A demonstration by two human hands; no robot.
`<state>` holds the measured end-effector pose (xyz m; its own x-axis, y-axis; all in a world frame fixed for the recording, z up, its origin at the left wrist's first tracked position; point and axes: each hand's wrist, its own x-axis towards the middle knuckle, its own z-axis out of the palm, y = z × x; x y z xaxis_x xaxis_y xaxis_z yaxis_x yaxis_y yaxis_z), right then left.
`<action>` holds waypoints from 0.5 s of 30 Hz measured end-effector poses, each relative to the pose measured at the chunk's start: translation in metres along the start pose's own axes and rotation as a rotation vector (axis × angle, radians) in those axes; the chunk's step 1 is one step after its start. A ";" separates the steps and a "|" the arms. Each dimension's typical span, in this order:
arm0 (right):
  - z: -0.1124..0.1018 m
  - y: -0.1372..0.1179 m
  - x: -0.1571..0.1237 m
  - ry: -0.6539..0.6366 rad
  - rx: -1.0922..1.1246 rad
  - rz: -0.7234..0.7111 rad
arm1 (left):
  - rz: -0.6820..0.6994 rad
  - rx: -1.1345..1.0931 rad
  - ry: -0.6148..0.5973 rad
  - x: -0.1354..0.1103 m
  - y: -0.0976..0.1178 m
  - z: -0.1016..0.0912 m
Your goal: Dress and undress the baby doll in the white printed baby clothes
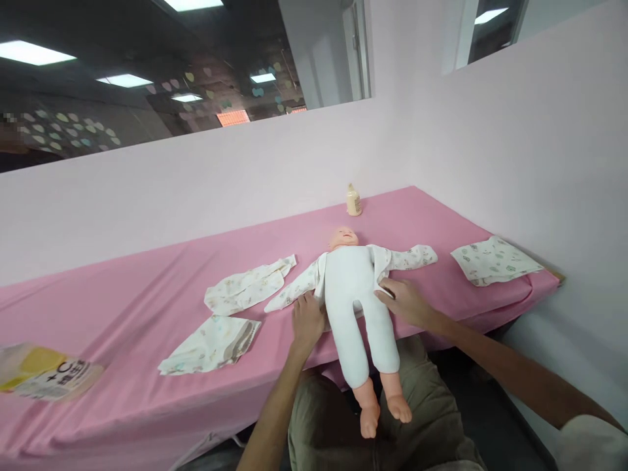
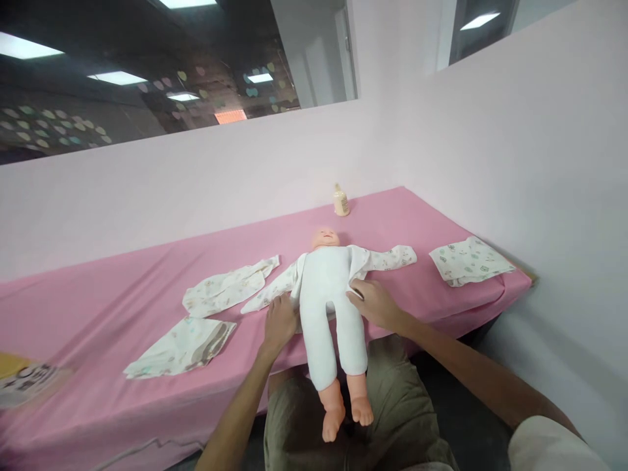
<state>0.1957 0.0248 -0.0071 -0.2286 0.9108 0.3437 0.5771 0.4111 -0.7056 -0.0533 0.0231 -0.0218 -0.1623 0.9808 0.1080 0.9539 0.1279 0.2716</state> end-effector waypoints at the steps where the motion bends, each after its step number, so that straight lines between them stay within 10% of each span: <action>1: 0.005 -0.003 0.001 -0.009 -0.041 -0.068 | 0.004 0.020 -0.017 0.001 -0.003 -0.001; 8: 0.017 -0.019 0.009 0.231 -0.044 -0.223 | -0.040 -0.199 0.023 0.003 -0.006 -0.033; 12: 0.021 -0.025 0.000 -0.013 -0.067 -0.421 | 0.008 -0.302 0.162 -0.015 0.022 -0.051; 15: 0.018 -0.023 -0.005 -0.121 -0.019 -0.437 | 0.177 -0.389 0.036 -0.030 0.045 -0.057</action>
<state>0.1698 0.0115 -0.0035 -0.5428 0.6505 0.5312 0.4202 0.7580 -0.4988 -0.0199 -0.0087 0.0419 -0.0201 0.9759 0.2172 0.8025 -0.1138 0.5856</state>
